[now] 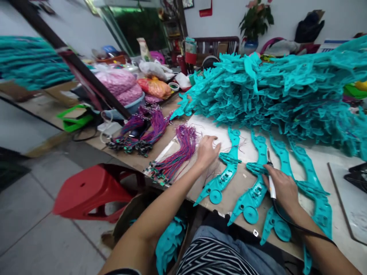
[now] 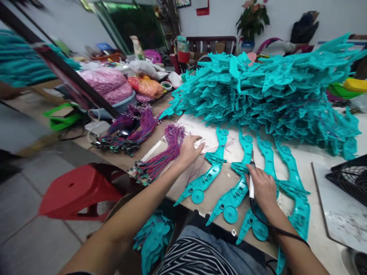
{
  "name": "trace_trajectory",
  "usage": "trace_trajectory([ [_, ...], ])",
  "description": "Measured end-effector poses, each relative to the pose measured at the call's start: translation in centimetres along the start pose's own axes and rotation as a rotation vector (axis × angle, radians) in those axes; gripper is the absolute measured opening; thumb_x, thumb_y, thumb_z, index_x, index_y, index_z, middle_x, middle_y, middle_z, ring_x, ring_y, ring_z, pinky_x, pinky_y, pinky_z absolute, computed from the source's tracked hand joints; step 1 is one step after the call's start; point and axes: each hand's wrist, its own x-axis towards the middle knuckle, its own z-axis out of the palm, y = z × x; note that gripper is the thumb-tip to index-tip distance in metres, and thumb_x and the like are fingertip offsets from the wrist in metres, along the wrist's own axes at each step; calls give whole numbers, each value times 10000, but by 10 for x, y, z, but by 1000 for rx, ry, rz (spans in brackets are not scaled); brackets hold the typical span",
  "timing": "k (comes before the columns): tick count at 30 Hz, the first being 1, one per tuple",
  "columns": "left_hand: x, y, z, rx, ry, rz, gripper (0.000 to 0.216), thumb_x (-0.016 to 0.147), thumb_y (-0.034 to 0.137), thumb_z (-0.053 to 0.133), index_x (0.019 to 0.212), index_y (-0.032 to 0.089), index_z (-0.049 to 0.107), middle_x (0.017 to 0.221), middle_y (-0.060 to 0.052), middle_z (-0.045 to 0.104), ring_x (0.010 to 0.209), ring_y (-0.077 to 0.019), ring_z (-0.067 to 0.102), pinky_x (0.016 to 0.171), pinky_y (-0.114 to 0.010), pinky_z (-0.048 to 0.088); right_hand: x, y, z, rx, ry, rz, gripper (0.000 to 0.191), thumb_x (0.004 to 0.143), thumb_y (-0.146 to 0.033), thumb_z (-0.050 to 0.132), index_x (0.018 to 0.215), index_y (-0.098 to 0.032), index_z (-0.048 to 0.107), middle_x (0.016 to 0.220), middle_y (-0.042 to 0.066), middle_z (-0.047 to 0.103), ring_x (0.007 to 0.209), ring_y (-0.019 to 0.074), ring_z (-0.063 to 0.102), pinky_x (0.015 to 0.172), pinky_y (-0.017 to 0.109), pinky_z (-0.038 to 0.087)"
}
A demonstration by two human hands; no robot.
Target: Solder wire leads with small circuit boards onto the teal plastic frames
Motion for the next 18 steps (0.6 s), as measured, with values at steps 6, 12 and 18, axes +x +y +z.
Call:
trace_trajectory([
  [6,-27,-114,-65,145,20,-261,256,879,225,504,968,143,729,996,-120,716,955,-255,652,909,-367,485,4,-3,-2,-21,69,-23,307,990,-331,425,1144,-158,627,933,83,750,787,206,687,656,301,392],
  [12,-22,-143,-58,180,-82,-274,210,788,266,641,944,199,765,1095,-132,720,1092,-315,618,942,-386,450,4,-4,-1,-15,82,-19,339,992,-344,389,1146,-157,627,911,95,749,768,225,694,638,311,413],
  [18,3,-155,-70,82,-116,-334,141,792,240,611,769,190,741,846,-94,749,888,-263,675,772,-306,465,1,-2,1,4,58,0,380,992,-369,345,1163,-166,617,951,111,744,801,247,703,647,334,456],
])
